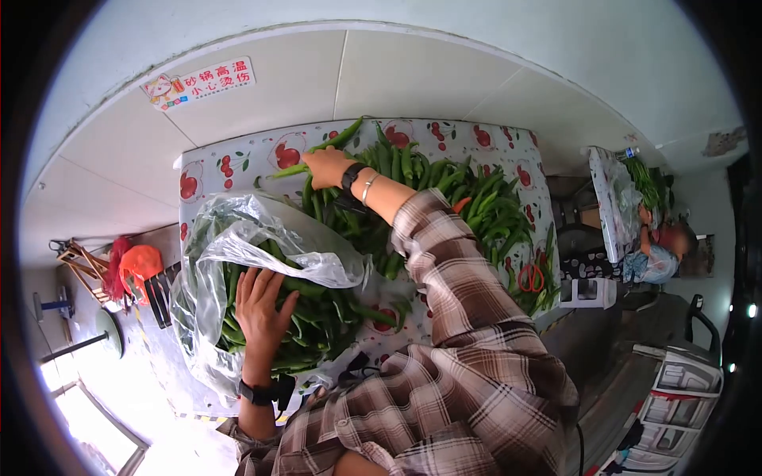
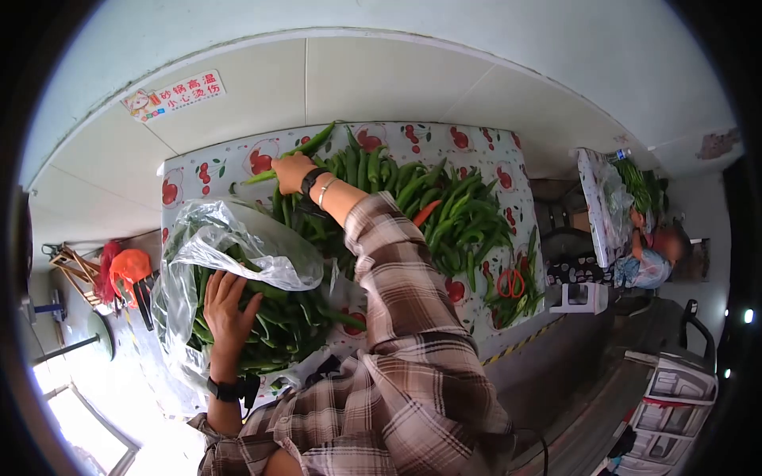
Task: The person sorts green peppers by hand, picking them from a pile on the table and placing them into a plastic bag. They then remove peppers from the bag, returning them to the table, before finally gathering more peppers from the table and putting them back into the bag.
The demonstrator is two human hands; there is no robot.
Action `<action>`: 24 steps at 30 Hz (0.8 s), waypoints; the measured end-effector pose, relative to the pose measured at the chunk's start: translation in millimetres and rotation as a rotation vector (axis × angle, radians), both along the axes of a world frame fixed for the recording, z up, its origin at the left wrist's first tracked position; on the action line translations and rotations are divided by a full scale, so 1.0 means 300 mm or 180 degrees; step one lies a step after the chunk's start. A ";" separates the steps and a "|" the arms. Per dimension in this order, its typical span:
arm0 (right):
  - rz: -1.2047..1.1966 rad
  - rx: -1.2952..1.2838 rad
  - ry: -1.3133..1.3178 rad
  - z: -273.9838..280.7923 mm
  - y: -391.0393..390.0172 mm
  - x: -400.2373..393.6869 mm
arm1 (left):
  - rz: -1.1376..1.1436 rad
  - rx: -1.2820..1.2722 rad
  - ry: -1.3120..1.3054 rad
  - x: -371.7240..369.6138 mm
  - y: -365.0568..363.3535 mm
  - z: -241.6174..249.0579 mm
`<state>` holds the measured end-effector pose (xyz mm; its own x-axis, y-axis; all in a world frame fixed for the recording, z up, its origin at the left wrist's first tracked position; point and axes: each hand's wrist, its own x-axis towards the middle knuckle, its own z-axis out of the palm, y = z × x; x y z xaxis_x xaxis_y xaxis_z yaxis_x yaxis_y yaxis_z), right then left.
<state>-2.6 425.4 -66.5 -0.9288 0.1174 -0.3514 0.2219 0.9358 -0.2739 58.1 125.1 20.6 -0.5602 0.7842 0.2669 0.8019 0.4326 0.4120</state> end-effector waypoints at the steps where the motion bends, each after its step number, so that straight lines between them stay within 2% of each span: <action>1: 0.0001 0.0166 0.0248 0.031 -0.003 0.033 | 0.0009 0.0016 0.0030 0.001 0.001 -0.002; 4: 0.0083 0.0213 0.0518 0.101 0.016 0.132 | 0.0059 -0.0001 0.0059 0.012 0.011 0.010; 6: -0.0130 0.0147 0.0446 0.113 0.030 0.219 | 0.0081 -0.0026 0.0050 0.016 0.011 0.002; 10: -0.0407 -0.0134 0.0839 0.119 0.041 0.388 | 0.0047 0.0003 0.0114 0.017 0.008 -0.005; 12: -0.0563 -0.0157 0.1679 0.129 0.042 0.447 | 0.0064 -0.0004 0.0132 0.018 0.004 -0.019; 15: -0.1270 -0.0214 0.2034 0.193 0.053 0.559 | 0.0096 -0.0003 0.0160 0.028 0.013 -0.003; 18: -0.2071 -0.0958 0.2028 0.252 0.090 0.692 | 0.0083 -0.0109 0.0188 0.034 0.009 -0.008; 19: -0.2108 -0.0986 0.2403 0.240 0.097 0.742 | 0.0060 -0.0162 0.0170 0.036 0.008 -0.006; 20: -0.2308 -0.1299 0.2385 0.212 0.117 0.789 | 0.0059 -0.0226 0.0145 0.040 0.005 -0.001; 21: -0.2561 -0.1956 0.2377 0.227 0.110 0.833 | 0.0053 -0.0262 0.0108 0.044 0.002 0.007; 24: -0.2710 -0.3064 0.2617 0.260 0.067 0.941 | -0.0012 -0.0218 -0.0012 0.048 -0.003 0.029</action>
<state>279.7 445.3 11.4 -0.6750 0.7367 -0.0403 0.0727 0.0121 -0.9973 72.4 124.4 29.4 -0.5581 0.8026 0.2106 0.8021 0.4568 0.3846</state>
